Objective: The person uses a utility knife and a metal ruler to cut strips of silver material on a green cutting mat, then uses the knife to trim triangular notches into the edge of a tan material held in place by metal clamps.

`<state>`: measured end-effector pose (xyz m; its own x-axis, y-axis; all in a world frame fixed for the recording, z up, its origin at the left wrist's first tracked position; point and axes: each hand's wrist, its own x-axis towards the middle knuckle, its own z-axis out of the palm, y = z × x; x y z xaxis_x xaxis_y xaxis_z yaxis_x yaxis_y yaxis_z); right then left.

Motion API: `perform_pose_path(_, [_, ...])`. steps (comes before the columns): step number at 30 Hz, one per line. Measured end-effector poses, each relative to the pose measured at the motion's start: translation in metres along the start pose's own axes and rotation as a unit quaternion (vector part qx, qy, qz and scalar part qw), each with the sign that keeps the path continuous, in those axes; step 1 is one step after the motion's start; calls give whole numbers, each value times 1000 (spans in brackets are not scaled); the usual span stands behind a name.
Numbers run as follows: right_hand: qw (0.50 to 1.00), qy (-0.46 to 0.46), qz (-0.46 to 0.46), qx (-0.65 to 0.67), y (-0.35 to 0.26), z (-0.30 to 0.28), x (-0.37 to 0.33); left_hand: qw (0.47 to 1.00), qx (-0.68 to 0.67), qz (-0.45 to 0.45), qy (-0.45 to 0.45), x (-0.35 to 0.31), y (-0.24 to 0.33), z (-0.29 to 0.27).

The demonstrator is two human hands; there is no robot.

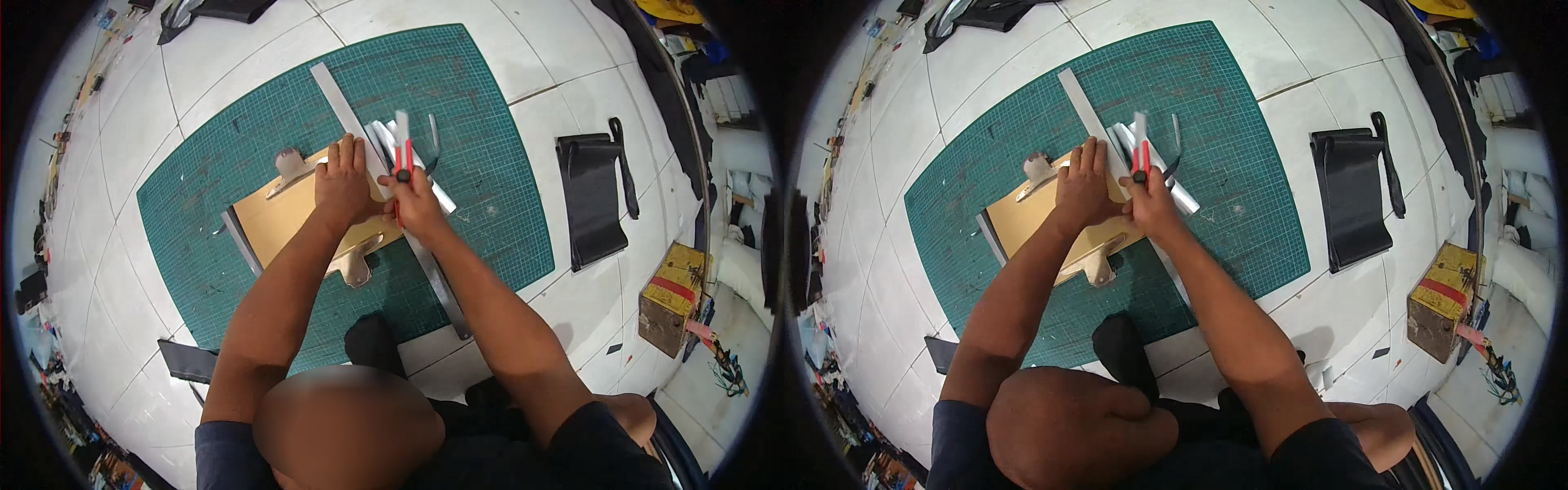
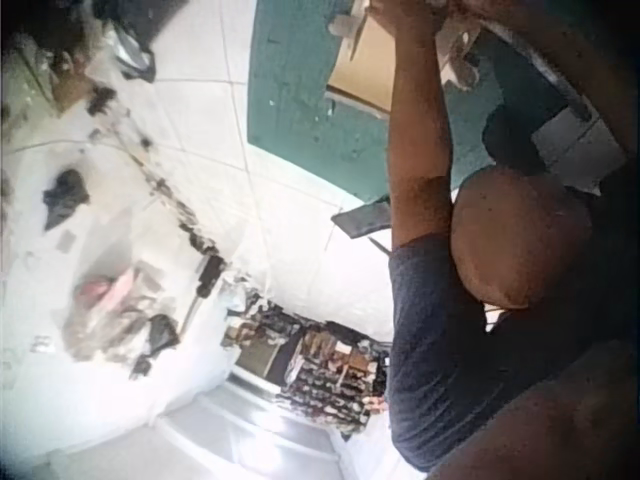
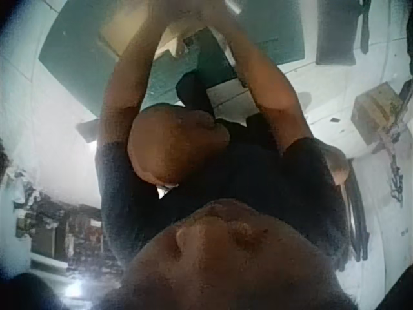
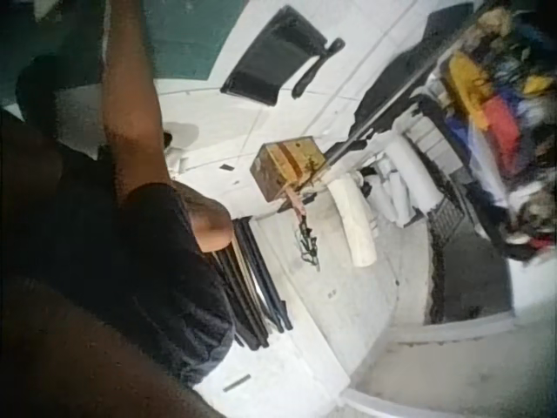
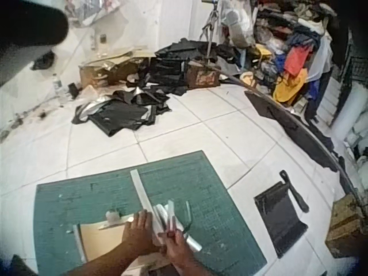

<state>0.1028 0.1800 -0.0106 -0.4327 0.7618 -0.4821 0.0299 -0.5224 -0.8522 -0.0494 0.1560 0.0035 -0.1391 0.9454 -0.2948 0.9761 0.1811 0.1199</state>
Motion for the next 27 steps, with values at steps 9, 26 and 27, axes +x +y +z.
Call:
perform_pose_path(9, [920,226,-156,-280,-11,-42,-2,1000,-13,-16,-10,-5,1,-7])
perform_pose_path(26, [817,-7,-43,-575,-35,29,20,999,12,-2,31,-1,-4,9])
perform_pose_path(27, [818,-5,-34,-574,-37,29,21,999,23,-2,27,0,-2,8])
